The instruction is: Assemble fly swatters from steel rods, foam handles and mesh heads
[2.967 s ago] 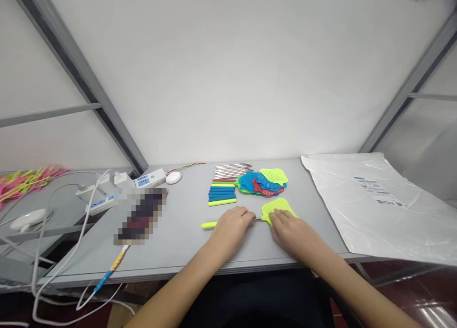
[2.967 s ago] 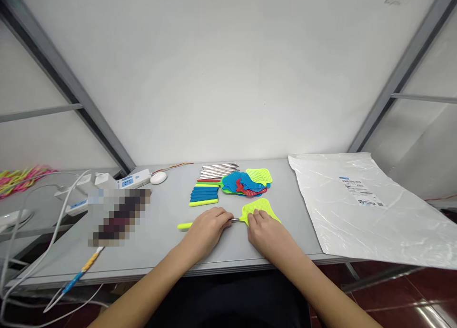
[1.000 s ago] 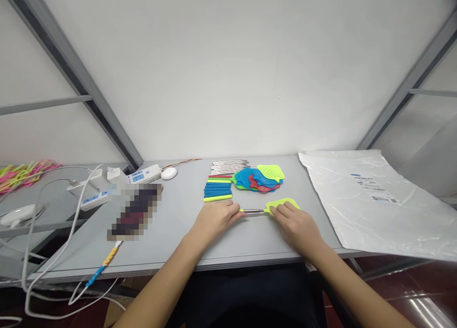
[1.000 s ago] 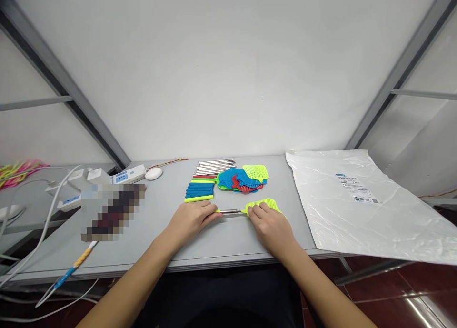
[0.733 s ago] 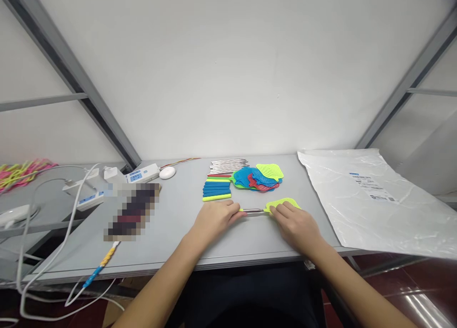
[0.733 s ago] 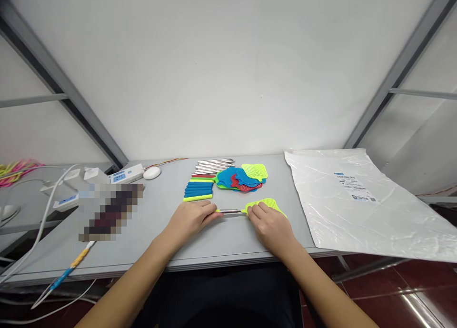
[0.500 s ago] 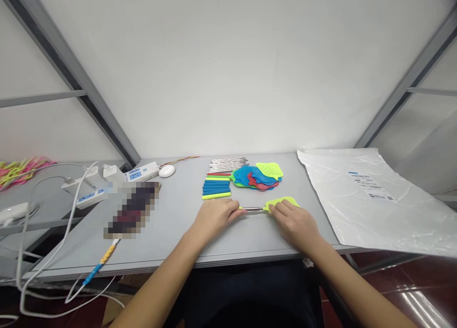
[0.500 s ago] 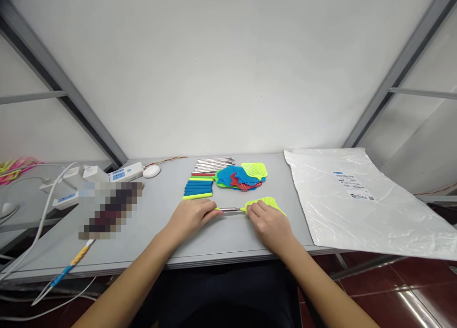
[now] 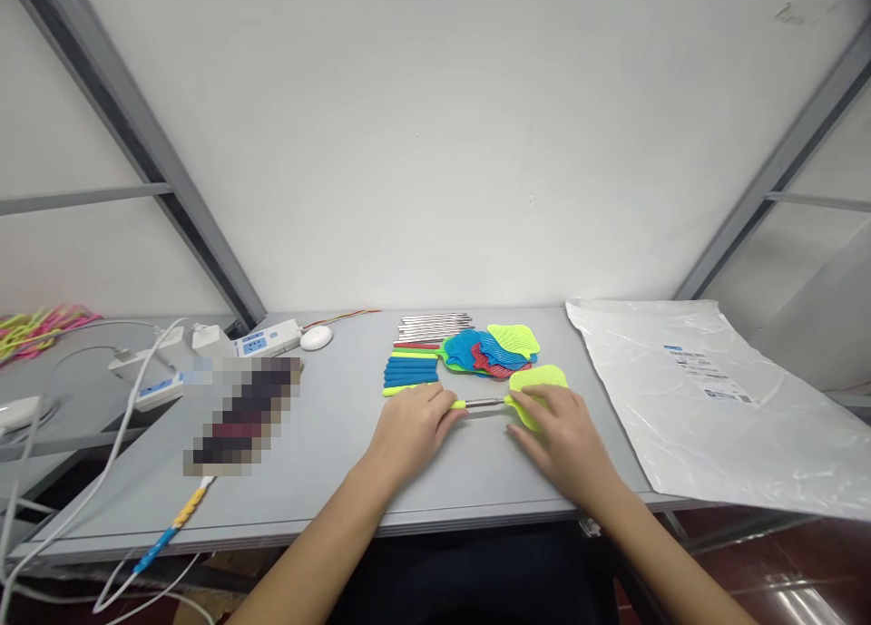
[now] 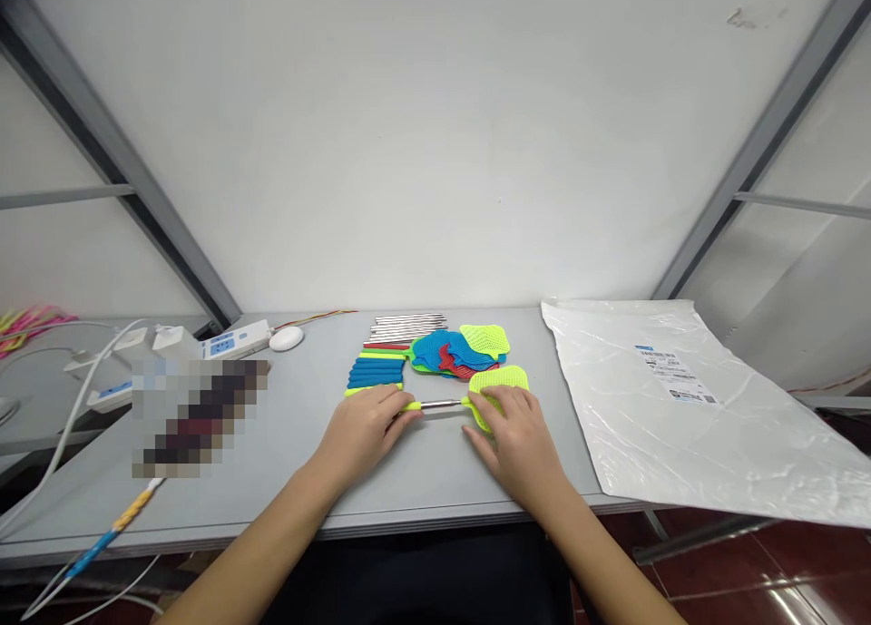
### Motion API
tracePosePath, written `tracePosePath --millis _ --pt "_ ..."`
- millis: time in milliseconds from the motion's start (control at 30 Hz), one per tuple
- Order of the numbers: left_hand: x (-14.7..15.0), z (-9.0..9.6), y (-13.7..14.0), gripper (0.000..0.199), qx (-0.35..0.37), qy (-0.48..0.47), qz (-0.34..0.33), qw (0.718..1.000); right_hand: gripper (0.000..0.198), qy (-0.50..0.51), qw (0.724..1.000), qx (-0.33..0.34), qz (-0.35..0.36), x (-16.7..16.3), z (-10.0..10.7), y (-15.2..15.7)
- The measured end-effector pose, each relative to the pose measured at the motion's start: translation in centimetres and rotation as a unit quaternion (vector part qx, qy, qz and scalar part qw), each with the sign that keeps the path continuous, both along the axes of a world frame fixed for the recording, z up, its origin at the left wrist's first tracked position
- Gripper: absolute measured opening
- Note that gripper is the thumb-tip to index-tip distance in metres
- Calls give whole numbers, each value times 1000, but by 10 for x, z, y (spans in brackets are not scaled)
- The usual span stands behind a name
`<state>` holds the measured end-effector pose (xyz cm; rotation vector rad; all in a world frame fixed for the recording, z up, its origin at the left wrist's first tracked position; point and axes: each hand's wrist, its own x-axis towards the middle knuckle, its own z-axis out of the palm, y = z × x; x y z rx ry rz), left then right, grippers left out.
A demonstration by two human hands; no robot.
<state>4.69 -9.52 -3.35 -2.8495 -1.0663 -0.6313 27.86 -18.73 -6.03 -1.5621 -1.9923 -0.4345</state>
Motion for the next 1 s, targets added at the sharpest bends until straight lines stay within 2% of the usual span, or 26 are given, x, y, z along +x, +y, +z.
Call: tracePosePath --millis 133,233,300,400,500,800,900,1000 --pt "1 3 0 26 35 -40 -4 999 62 40 995 53 -72 -5 7 -5" --pt "1 2 -2 24 31 -74 -10 997 70 161 976 97 -110 -3 8 -6" --pt "1 1 -4 24 22 -77 -20 997 70 262 954 102 -102 3 4 -5" --pt "1 1 -4 24 11 -60 -26 998 68 394 916 65 -41 16 -4 -1" --pt "0 1 -2 24 11 -45 -17 999 64 467 884 26 -9 25 -9 3" --pt "-5 1 0 28 -27 -11 -5 1000 62 525 850 -30 -29 22 4 0" --pt "-5 1 0 28 -49 -6 -6 999 62 521 852 -47 -34 22 3 -1" --pt "-4 2 -1 29 -76 10 -6 997 60 496 866 -43 -45 22 3 -1"
